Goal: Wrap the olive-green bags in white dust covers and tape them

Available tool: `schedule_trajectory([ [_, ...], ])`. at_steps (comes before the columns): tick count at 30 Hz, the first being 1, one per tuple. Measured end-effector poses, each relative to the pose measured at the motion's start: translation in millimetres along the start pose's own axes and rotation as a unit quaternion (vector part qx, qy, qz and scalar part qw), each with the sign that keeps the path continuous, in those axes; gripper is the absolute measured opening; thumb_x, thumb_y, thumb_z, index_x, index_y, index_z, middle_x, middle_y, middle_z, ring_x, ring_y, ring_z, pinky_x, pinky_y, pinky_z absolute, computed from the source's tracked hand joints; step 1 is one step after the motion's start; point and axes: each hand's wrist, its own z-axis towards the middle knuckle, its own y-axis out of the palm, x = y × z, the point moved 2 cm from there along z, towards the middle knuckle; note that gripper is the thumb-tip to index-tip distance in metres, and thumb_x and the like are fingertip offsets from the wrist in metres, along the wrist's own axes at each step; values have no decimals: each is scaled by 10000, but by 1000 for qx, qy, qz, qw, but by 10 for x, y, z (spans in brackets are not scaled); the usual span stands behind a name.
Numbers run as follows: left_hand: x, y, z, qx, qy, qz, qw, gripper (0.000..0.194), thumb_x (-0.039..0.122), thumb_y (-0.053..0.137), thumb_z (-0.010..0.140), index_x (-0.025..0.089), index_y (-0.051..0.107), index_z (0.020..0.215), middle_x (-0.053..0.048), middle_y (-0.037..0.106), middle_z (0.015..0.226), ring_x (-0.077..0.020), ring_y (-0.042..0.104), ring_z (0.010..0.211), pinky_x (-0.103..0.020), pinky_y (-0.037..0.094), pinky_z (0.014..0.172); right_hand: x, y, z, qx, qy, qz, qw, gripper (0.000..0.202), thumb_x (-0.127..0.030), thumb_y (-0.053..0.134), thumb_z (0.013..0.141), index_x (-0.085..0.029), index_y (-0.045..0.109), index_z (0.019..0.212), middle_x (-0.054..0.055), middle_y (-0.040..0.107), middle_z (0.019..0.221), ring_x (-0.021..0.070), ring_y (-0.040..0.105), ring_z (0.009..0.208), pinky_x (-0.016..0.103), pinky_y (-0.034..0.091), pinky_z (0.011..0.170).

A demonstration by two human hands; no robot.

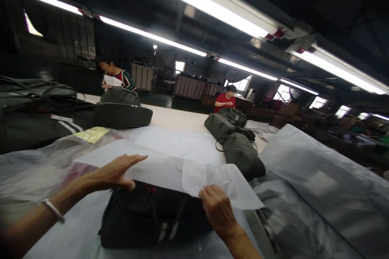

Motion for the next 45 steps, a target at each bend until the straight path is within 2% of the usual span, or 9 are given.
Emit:
schedule_trajectory([
  [4, 3, 242, -178, 46, -12, 72, 996, 578, 184, 633, 795, 265, 493, 1350, -109, 562, 1389, -286, 490, 1303, -532, 276, 1130, -43, 47, -33, -12, 9, -14, 1000, 221, -28, 485, 863, -210, 557, 761, 12, 584, 739, 178, 518, 737, 298, 332, 695],
  [7, 11, 275, -186, 116, 7, 101, 988, 324, 70, 445, 882, 235, 651, 1069, -60, 710, 1051, -210, 636, 1042, -442, 341, 1089, -79, 57, -18, -11, 11, -19, 1000, 214, -26, 484, 862, -208, 579, 802, 12, 575, 730, 178, 522, 735, 295, 336, 688],
  [15, 153, 163, -539, 221, 157, 203, 941, 203, 47, 454, 915, 185, 595, 956, -14, 592, 769, -203, 555, 718, -334, 447, 712, -109, 132, -135, -45, -41, -11, 998, 358, -38, 443, 899, -210, 560, 1190, 4, 588, 762, 170, 547, 695, 287, 387, 656],
  [22, 282, 524, -852, 193, 202, 165, 946, 249, 4, 440, 897, 174, 575, 1018, -16, 588, 772, -187, 523, 681, -321, 423, 673, -11, 310, -391, -115, -51, 15, 992, 514, 2, 452, 780, -227, 531, 1233, 18, 617, 827, 188, 575, 728, 301, 442, 665],
  [29, 391, 616, -781, 102, 208, 155, 960, 517, -51, 500, 823, 226, 512, 1259, 11, 606, 785, -180, 529, 653, -315, 409, 644, 129, 299, -431, -143, -54, 36, 988, 465, -33, 416, 796, -219, 572, 1193, 37, 642, 841, 190, 604, 754, 306, 494, 692],
  [35, 279, 760, -730, 42, 193, 115, 973, 709, -100, 460, 785, 290, 436, 1377, 9, 614, 856, -165, 543, 708, -310, 402, 715, 140, 128, -194, -199, 59, 188, 960, 231, -266, 579, 878, -203, 661, 1085, 37, 720, 889, 186, 669, 773, 292, 536, 746],
  [39, 270, 765, -714, 10, 181, 108, 978, 710, -57, 466, 831, 328, 382, 1422, 14, 618, 861, -170, 547, 732, -317, 383, 724, 277, -144, 272, -59, 158, 230, 958, 299, -390, 461, 970, -215, 703, 954, 42, 734, 927, 187, 684, 865, 282, 539, 793],
  [42, 276, 798, -704, -7, 174, 117, 978, 743, -70, 455, 823, 331, 357, 1441, 16, 623, 864, -170, 558, 741, -319, 380, 724, 263, -41, 523, -6, 114, 162, 980, 353, -416, 440, 979, -229, 623, 1216, 82, 672, 1207, 232, 604, 1143, 415, 459, 1025],
  [45, 279, 852, -742, -18, 178, 121, 976, 763, -75, 462, 809, 330, 352, 1446, 18, 632, 848, -163, 574, 724, -313, 385, 702, 122, 321, 501, -83, 6, 88, 993, 465, -471, 467, 962, -269, 491, 1380, 82, 529, 1422, 269, 439, 1345, 557, 296, 1149],
])
